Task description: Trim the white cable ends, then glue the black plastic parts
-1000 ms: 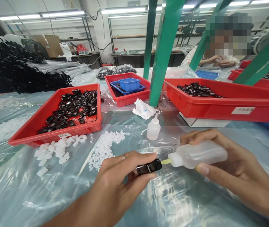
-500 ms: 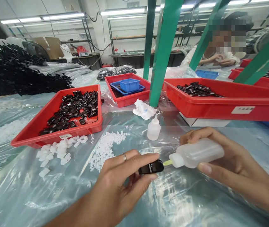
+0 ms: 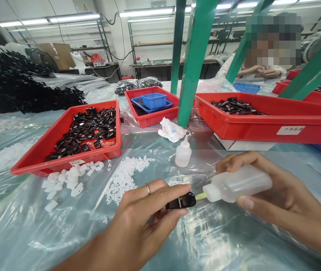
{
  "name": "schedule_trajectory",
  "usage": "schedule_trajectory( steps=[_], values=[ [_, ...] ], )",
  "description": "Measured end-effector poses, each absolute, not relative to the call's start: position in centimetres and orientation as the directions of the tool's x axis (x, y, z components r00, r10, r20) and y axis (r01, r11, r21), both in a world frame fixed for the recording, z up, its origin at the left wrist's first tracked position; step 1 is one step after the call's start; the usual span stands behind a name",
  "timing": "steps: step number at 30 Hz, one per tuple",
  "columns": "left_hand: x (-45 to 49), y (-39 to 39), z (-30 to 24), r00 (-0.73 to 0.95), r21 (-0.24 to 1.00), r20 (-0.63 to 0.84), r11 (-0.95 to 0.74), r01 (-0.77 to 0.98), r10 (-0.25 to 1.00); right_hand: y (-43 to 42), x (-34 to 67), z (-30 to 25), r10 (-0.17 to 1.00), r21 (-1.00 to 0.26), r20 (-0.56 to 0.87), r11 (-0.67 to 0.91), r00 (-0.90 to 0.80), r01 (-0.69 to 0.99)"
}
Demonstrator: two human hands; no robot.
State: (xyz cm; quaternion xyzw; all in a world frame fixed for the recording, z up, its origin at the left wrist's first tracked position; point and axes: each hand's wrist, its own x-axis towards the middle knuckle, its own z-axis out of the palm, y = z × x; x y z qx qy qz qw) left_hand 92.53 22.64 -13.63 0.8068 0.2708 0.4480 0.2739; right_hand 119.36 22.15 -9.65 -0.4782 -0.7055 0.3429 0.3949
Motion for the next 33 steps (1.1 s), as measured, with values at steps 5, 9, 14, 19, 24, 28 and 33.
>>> schedule_trajectory(
  steps=[5,9,14,19,24,28,33],
  values=[
    [92.3,22.62,-13.62,0.465,0.685,0.561,-0.7,0.204,0.685,22.15,119.44,-9.74,0.95,-0.868,0.215,0.291,-0.226,0.402],
    [92.16,22.6,-13.75,0.464,0.683,0.566,-0.703,0.198,0.681,22.23,119.39,-9.61,0.954,-0.864,0.216,0.287,-0.21,0.414],
    [92.25,22.6,-13.65,0.466,0.683,0.562,-0.701,0.205,0.683,22.25,119.27,-9.52,0.953,-0.864,0.216,0.287,-0.212,0.413],
    [92.16,22.74,-13.1,0.463,0.68,0.553,-0.697,0.228,0.692,22.43,118.98,-9.45,0.944,-0.854,0.264,0.324,-0.198,0.406],
    [92.07,22.82,-12.78,0.519,0.739,0.486,-0.648,0.186,0.703,22.4,118.99,-9.44,0.943,-0.849,0.275,0.33,-0.188,0.413],
    [91.98,22.68,-12.94,0.53,0.773,0.425,-0.599,0.209,0.734,22.15,119.07,-9.57,0.941,-0.846,0.284,0.336,-0.183,0.415],
    [92.02,22.7,-12.83,0.573,0.733,0.406,-0.628,0.261,0.712,21.97,119.3,-10.27,0.927,-0.838,0.297,0.369,-0.231,0.402]
  ],
)
